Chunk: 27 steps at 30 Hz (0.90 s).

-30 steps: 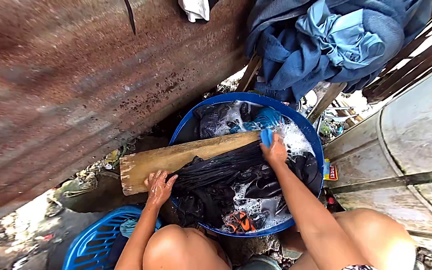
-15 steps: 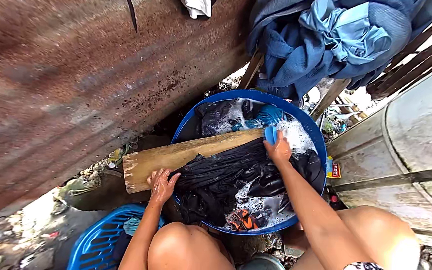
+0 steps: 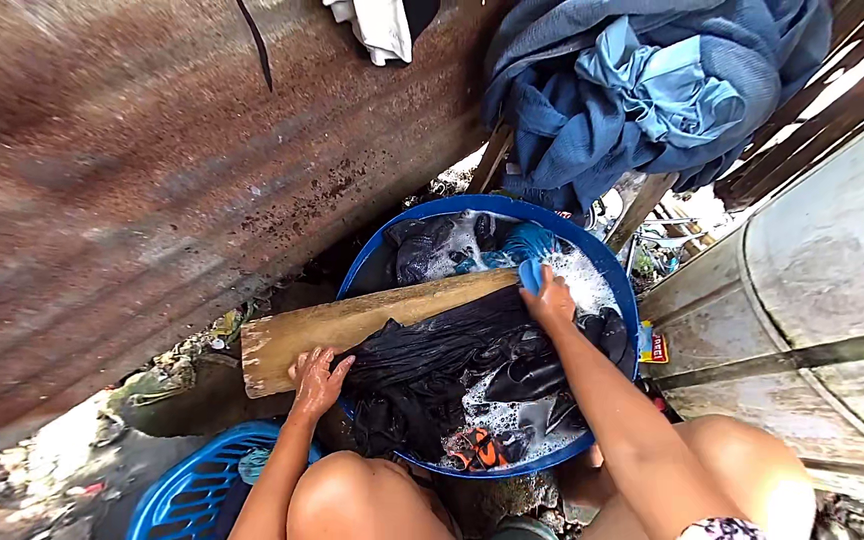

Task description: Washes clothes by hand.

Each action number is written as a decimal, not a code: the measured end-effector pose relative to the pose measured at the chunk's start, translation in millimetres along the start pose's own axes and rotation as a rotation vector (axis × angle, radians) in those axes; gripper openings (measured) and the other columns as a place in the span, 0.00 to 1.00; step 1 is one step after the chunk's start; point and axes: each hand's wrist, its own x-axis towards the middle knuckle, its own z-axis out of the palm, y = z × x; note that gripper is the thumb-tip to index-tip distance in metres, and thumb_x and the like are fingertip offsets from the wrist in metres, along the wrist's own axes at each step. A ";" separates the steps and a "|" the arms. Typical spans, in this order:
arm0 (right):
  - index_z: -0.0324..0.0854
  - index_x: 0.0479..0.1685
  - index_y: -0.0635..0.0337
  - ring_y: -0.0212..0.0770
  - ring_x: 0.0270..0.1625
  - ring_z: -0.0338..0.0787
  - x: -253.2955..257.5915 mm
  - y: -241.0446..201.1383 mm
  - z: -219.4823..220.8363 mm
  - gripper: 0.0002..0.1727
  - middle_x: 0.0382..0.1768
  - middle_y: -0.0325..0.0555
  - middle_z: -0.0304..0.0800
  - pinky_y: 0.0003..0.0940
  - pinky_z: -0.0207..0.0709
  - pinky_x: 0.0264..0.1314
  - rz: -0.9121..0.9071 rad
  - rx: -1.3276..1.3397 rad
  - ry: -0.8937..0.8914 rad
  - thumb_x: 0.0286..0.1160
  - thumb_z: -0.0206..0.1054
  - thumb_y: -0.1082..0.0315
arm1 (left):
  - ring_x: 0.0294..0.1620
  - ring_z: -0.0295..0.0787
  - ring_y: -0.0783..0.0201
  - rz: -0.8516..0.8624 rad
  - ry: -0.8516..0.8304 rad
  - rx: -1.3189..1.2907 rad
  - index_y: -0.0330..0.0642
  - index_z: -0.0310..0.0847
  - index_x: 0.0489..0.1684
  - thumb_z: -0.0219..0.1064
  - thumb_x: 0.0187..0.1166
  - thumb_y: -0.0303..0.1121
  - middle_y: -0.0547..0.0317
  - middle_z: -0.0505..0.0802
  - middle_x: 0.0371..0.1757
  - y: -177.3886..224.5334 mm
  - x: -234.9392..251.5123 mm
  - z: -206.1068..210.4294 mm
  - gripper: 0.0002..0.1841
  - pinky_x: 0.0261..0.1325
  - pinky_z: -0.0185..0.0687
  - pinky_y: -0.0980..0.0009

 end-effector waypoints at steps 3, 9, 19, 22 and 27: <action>0.59 0.90 0.60 0.80 0.77 0.74 12.0 0.8 -7.3 0.46 0.78 0.82 0.68 0.75 0.70 0.73 0.129 0.306 0.069 0.75 0.75 0.50 | 0.89 0.57 0.32 0.093 -0.087 -0.135 0.29 0.86 0.59 0.61 0.83 0.42 0.37 0.72 0.86 19.2 -0.3 1.3 0.22 0.84 0.43 0.29; 0.57 0.90 0.57 0.78 0.68 0.83 -22.5 -15.4 19.0 0.45 0.73 0.80 0.74 0.73 0.76 0.65 0.049 0.122 -0.078 0.75 0.76 0.52 | 0.75 0.80 0.51 0.170 -0.488 -0.242 0.25 0.81 0.64 0.56 0.89 0.36 0.35 0.86 0.70 61.1 -11.7 -23.7 0.20 0.81 0.67 0.56; 0.62 0.83 0.70 0.69 0.75 0.79 -15.2 -11.6 -63.7 0.44 0.73 0.76 0.75 0.64 0.72 0.77 -0.087 0.507 0.390 0.70 0.79 0.58 | 0.50 0.88 0.44 0.083 -0.026 -0.151 0.31 0.79 0.58 0.64 0.87 0.33 0.37 0.89 0.48 66.8 19.4 -98.6 0.13 0.58 0.79 0.40; 0.59 0.87 0.70 0.77 0.77 0.75 -7.2 -38.2 -42.1 0.47 0.76 0.82 0.69 0.70 0.72 0.76 0.011 0.448 0.257 0.72 0.78 0.56 | 0.77 0.74 0.29 -0.010 -0.042 0.036 0.38 0.70 0.80 0.72 0.81 0.40 0.30 0.81 0.74 52.3 36.8 -73.0 0.30 0.75 0.64 0.26; 0.66 0.82 0.71 0.69 0.74 0.81 -100.2 -165.9 52.2 0.42 0.72 0.74 0.78 0.65 0.77 0.74 -0.383 0.383 -0.084 0.72 0.77 0.56 | 0.89 0.56 0.32 0.038 -0.206 0.161 0.40 0.81 0.72 0.68 0.83 0.42 0.37 0.72 0.85 36.7 31.1 -16.6 0.23 0.84 0.37 0.23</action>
